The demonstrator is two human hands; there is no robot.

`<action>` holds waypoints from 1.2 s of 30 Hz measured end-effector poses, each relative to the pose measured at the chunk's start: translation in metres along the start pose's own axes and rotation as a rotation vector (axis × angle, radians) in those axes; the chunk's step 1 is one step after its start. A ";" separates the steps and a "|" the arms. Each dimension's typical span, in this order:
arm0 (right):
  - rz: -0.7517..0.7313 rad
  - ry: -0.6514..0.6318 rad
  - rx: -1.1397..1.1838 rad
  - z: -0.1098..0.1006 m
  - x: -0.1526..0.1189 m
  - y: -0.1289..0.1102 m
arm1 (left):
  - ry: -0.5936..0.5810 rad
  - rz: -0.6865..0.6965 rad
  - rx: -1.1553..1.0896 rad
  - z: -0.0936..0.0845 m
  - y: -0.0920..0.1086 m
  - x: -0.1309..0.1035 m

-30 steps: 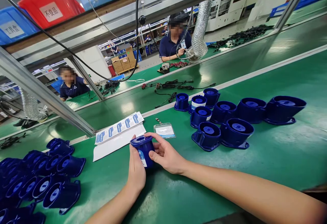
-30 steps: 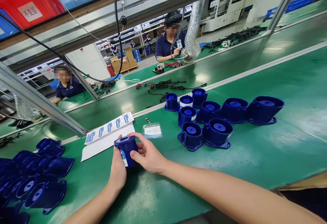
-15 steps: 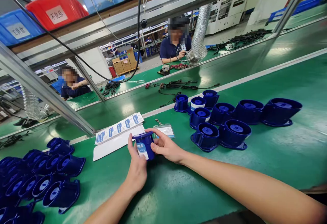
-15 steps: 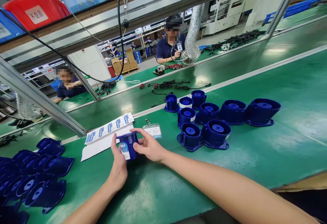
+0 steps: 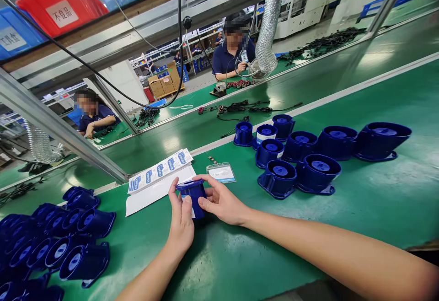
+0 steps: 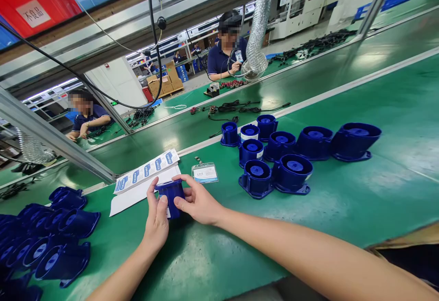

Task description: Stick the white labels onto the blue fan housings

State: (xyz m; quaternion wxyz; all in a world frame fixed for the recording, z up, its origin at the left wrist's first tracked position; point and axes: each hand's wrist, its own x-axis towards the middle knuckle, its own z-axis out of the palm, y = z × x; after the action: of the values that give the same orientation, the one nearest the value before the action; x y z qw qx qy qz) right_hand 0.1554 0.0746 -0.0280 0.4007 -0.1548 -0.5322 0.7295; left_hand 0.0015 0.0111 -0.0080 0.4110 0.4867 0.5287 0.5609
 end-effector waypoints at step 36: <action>0.100 -0.061 -0.066 -0.010 0.010 -0.019 | 0.110 0.546 0.448 -0.036 -0.028 0.010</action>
State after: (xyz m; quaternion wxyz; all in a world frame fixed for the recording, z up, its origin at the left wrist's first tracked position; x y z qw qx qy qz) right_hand 0.1636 0.0902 -0.0126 0.3419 -0.1719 -0.5596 0.7352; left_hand -0.0374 0.0166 -0.0331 0.1001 0.6572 0.5106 0.5454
